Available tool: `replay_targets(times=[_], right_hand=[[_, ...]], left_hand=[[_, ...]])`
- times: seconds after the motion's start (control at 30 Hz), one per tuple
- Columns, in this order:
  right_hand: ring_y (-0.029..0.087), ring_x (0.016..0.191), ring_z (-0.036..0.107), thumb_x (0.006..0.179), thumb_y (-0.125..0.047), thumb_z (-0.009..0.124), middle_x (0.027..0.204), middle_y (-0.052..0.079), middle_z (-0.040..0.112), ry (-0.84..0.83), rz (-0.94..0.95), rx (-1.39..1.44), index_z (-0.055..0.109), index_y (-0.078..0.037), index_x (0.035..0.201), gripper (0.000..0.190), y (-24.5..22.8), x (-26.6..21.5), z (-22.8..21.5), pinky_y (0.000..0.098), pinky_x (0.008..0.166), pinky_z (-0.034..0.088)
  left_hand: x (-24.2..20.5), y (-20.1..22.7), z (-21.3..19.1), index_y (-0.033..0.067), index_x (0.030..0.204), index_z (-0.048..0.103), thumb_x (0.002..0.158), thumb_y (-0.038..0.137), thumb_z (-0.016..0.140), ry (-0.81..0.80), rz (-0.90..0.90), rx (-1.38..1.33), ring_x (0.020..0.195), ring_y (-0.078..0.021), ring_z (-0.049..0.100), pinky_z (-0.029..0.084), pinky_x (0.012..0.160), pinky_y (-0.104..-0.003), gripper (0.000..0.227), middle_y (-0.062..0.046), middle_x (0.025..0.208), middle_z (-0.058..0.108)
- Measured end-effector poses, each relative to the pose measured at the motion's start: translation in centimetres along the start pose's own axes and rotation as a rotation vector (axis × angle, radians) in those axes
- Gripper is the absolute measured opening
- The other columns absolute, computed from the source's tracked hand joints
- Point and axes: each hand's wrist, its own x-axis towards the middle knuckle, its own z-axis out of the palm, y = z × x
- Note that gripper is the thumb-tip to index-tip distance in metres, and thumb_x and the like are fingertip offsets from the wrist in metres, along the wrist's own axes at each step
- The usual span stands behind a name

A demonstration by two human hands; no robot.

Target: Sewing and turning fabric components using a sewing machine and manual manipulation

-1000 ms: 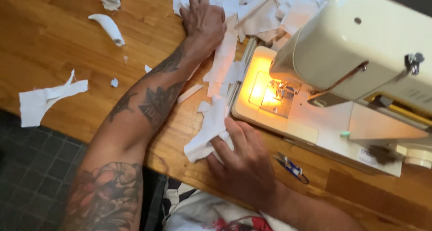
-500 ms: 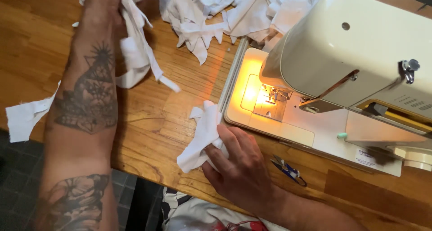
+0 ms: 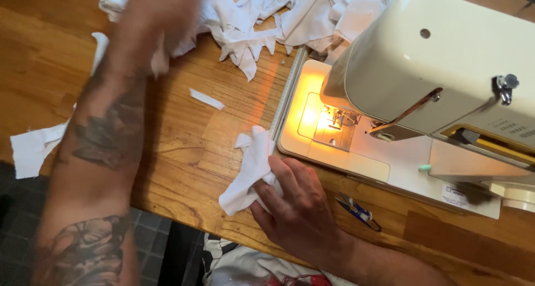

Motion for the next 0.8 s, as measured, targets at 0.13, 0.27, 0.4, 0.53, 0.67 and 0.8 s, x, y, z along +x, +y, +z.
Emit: replay_targets(times=[0.13,0.27,0.4,0.53,0.67,0.8], right_hand=[[0.048,0.118,0.069,0.104,-0.018,0.075,0.142,0.028,0.067,0.025,-0.006,0.005,0.075,-0.003,0.116,0.019,-0.2,0.2,-0.1,0.0601,0.091,0.055],[0.048,0.122,0.070,0.103,-0.018,0.079,0.141,0.028,0.068,0.030,0.006,-0.026,0.078,-0.006,0.112,0.016,-0.1,-0.1,0.2,0.0597,0.097,0.056],[0.048,0.124,0.069,0.102,-0.020,0.083,0.144,0.027,0.066,0.005,-0.006,0.001,0.079,-0.004,0.123,0.027,0.2,-0.6,0.4,0.0605,0.096,0.057],[0.046,0.119,0.070,0.101,-0.019,0.083,0.143,0.026,0.068,0.028,-0.010,-0.029,0.080,-0.005,0.117,0.021,0.2,-0.2,0.2,0.0562,0.097,0.057],[0.045,0.119,0.069,0.103,-0.019,0.082,0.143,0.026,0.068,0.020,-0.016,-0.018,0.080,-0.004,0.114,0.018,0.1,-0.2,0.1,0.0557,0.099,0.057],[0.047,0.119,0.069,0.102,-0.022,0.086,0.145,0.026,0.067,0.009,-0.017,-0.020,0.079,-0.004,0.119,0.026,0.3,-0.2,0.2,0.0586,0.097,0.057]], left_hand=[[7.2,-5.4,9.6,0.0191,0.145,0.082,0.095,0.077,0.095,0.052,0.429,0.479,0.120,-0.0499,0.068,0.058,0.096,-0.067,0.078,-0.027,0.135,0.064],[6.7,-5.3,10.1,0.0053,0.112,0.083,0.112,0.039,0.079,0.238,0.507,0.350,0.093,-0.0516,0.073,0.060,0.078,-0.067,0.034,-0.024,0.113,0.069],[6.5,-6.2,8.0,0.0126,0.105,0.088,0.100,0.034,0.085,0.431,0.443,0.182,0.081,-0.0408,0.079,0.058,0.067,-0.057,0.022,-0.017,0.093,0.086],[6.6,-7.3,7.0,0.0098,0.113,0.087,0.106,0.038,0.087,0.515,0.493,0.228,0.088,-0.0438,0.079,0.058,0.073,-0.059,0.029,-0.019,0.101,0.086],[6.6,-8.1,6.5,0.0077,0.120,0.086,0.110,0.041,0.088,0.574,0.537,0.258,0.094,-0.0461,0.078,0.057,0.078,-0.060,0.035,-0.021,0.108,0.086],[6.8,-8.5,6.0,0.0045,0.130,0.084,0.117,0.045,0.090,0.677,0.589,0.299,0.103,-0.0495,0.077,0.057,0.085,-0.062,0.043,-0.023,0.117,0.086]])
